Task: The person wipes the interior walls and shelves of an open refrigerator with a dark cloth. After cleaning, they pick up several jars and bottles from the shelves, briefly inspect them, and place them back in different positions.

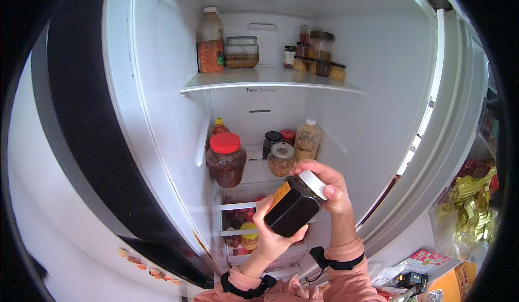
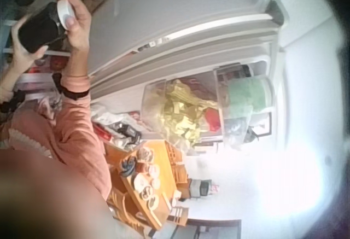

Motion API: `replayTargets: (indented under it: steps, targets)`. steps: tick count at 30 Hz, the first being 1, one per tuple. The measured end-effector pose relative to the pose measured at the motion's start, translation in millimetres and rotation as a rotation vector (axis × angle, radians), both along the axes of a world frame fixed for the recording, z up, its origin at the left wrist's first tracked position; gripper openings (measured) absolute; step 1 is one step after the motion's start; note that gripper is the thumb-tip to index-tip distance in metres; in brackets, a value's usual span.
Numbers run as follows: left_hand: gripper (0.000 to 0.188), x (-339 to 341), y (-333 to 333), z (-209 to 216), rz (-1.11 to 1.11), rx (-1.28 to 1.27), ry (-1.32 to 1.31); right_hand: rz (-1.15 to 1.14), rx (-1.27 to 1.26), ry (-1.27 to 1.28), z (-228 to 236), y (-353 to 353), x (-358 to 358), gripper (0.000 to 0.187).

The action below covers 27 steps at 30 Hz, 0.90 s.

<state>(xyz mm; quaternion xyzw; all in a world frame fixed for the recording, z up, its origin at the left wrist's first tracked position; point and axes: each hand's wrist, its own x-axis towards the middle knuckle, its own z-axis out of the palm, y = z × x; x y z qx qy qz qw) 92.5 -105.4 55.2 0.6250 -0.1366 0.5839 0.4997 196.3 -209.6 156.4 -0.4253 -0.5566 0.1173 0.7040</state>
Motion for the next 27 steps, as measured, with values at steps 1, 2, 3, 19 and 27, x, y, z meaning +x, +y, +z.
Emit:
replayTargets:
  steps: [1, 2, 3, 19, 27]
  targets:
    - [0.096, 2, 0, -1, 0.01, 0.009, -0.013, -0.008, 0.005, 0.01, -2, 0, 1, 0.071]
    - [0.096, 3, -1, -2, 0.024, 0.019, -0.008, -0.013, 0.013, 0.021, -4, -1, 2, 0.071]
    - [0.096, 4, -1, -2, 0.025, 0.018, -0.004, 0.001, 0.013, 0.036, -6, -1, 4, 0.072]
    - [0.096, 38, 22, -29, 0.317, 0.364, -0.193, 0.141, 0.195, 0.079, -55, 1, 27, 0.066]
    - [0.066, 47, 31, -29, 0.402, 0.408, -0.21, 0.071, 0.063, 0.383, -68, 3, 11, 0.117]
